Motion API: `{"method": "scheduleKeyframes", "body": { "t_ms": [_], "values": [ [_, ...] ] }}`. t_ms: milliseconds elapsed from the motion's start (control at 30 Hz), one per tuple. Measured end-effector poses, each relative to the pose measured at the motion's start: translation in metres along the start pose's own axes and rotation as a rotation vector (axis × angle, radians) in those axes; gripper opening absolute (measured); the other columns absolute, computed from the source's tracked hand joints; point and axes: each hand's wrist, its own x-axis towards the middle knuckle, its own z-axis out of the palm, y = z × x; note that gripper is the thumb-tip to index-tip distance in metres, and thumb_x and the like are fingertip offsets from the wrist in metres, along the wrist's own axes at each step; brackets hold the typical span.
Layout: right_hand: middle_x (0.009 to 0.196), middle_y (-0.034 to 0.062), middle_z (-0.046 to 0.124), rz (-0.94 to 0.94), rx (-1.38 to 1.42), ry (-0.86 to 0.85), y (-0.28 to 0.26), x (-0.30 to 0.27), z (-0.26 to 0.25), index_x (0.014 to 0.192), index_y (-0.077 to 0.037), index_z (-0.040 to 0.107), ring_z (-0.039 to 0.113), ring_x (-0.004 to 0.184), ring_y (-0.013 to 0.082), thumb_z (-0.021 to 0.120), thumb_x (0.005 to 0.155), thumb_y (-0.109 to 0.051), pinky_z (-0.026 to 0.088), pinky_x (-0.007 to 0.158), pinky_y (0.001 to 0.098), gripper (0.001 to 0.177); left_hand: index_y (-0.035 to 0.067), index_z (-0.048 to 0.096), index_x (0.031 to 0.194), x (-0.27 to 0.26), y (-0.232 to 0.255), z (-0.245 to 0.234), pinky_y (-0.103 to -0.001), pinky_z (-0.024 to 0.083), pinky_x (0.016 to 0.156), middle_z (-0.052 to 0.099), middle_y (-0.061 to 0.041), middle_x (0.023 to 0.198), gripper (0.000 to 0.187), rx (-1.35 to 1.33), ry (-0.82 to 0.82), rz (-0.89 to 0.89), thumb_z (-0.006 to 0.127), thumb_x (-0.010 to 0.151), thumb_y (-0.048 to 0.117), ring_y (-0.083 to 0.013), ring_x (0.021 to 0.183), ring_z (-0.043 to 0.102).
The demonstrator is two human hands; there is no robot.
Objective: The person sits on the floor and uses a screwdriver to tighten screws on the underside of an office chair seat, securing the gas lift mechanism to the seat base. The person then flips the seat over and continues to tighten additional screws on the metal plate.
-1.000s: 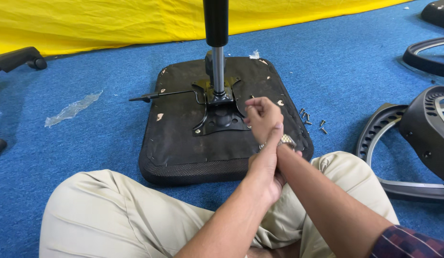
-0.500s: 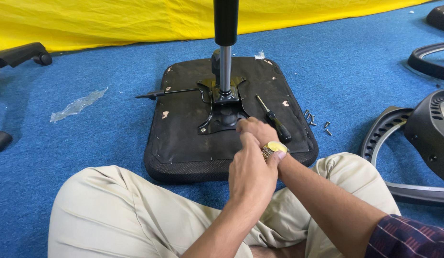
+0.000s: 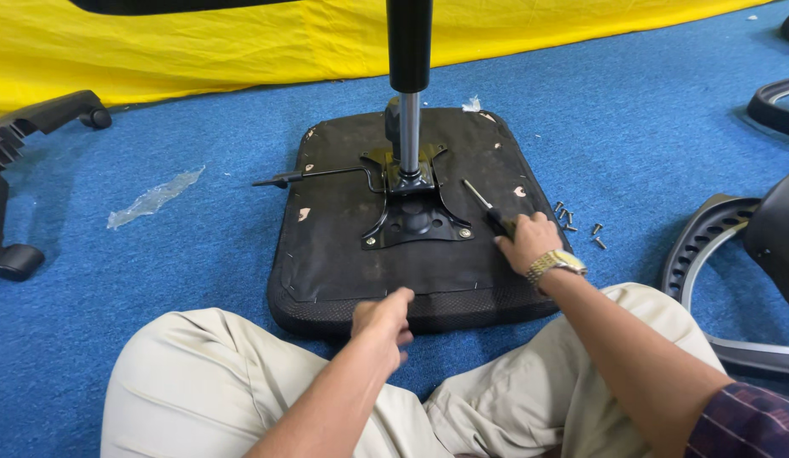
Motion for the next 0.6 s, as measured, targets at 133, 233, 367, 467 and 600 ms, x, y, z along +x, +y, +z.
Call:
{"method": "scheduleKeyframes", "body": {
  "t_ms": [133, 233, 367, 467, 600],
  "values": [
    [0.119, 0.0285, 0.071, 0.259, 0.256, -0.067, 0.035, 0.019, 0.015, 0.117, -0.001, 0.072, 0.069, 0.116, 0.0430, 0.069, 0.089, -0.043, 0.054, 0.105, 0.0471, 0.051, -0.001, 0.071, 0.113, 0.013, -0.011, 0.011, -0.043, 0.060, 0.078, 0.071, -0.017, 0.117, 0.044, -0.022, 0.101, -0.052, 0.081, 0.087, 0.034, -0.0304, 0.096, 0.071],
    [0.121, 0.0304, 0.066, 0.383, 0.224, 0.102, 0.057, 0.023, 0.017, 0.119, 0.003, 0.063, 0.065, 0.114, 0.0445, 0.078, 0.080, -0.044, 0.050, 0.103, 0.0484, 0.063, -0.002, 0.073, 0.108, 0.023, -0.013, 0.025, -0.038, 0.062, 0.067, 0.072, -0.017, 0.111, 0.042, -0.054, 0.176, -0.058, 0.078, 0.090, 0.036, -0.0297, 0.085, 0.073],
    [0.123, 0.0342, 0.061, 0.410, 0.108, 0.092, 0.065, 0.028, 0.018, 0.128, 0.002, 0.055, 0.059, 0.116, 0.0505, 0.075, 0.086, -0.047, 0.046, 0.099, 0.0544, 0.067, -0.006, 0.076, 0.100, 0.027, -0.016, 0.029, -0.036, 0.059, 0.061, 0.077, -0.017, 0.100, 0.043, -0.028, 0.196, -0.031, 0.075, 0.093, 0.037, -0.0264, 0.074, 0.072],
    [0.129, 0.0328, 0.063, 0.469, 0.167, -0.117, 0.065, 0.036, 0.012, 0.139, -0.001, 0.049, 0.061, 0.120, 0.0486, 0.072, 0.089, -0.048, 0.047, 0.104, 0.0538, 0.073, -0.004, 0.074, 0.100, 0.026, -0.013, 0.029, -0.035, 0.060, 0.061, 0.074, -0.016, 0.099, 0.039, -0.020, 0.214, -0.074, 0.075, 0.094, 0.034, -0.0261, 0.074, 0.072],
    [0.134, 0.0311, 0.061, 0.497, 0.159, -0.247, 0.068, 0.044, 0.002, 0.144, 0.002, 0.048, 0.060, 0.124, 0.0456, 0.075, 0.089, -0.055, 0.048, 0.104, 0.0523, 0.084, 0.000, 0.075, 0.102, 0.029, -0.009, 0.030, -0.037, 0.060, 0.074, 0.075, -0.015, 0.105, 0.035, 0.021, 0.227, -0.072, 0.074, 0.093, 0.034, -0.0263, 0.087, 0.073]
  ]
}}
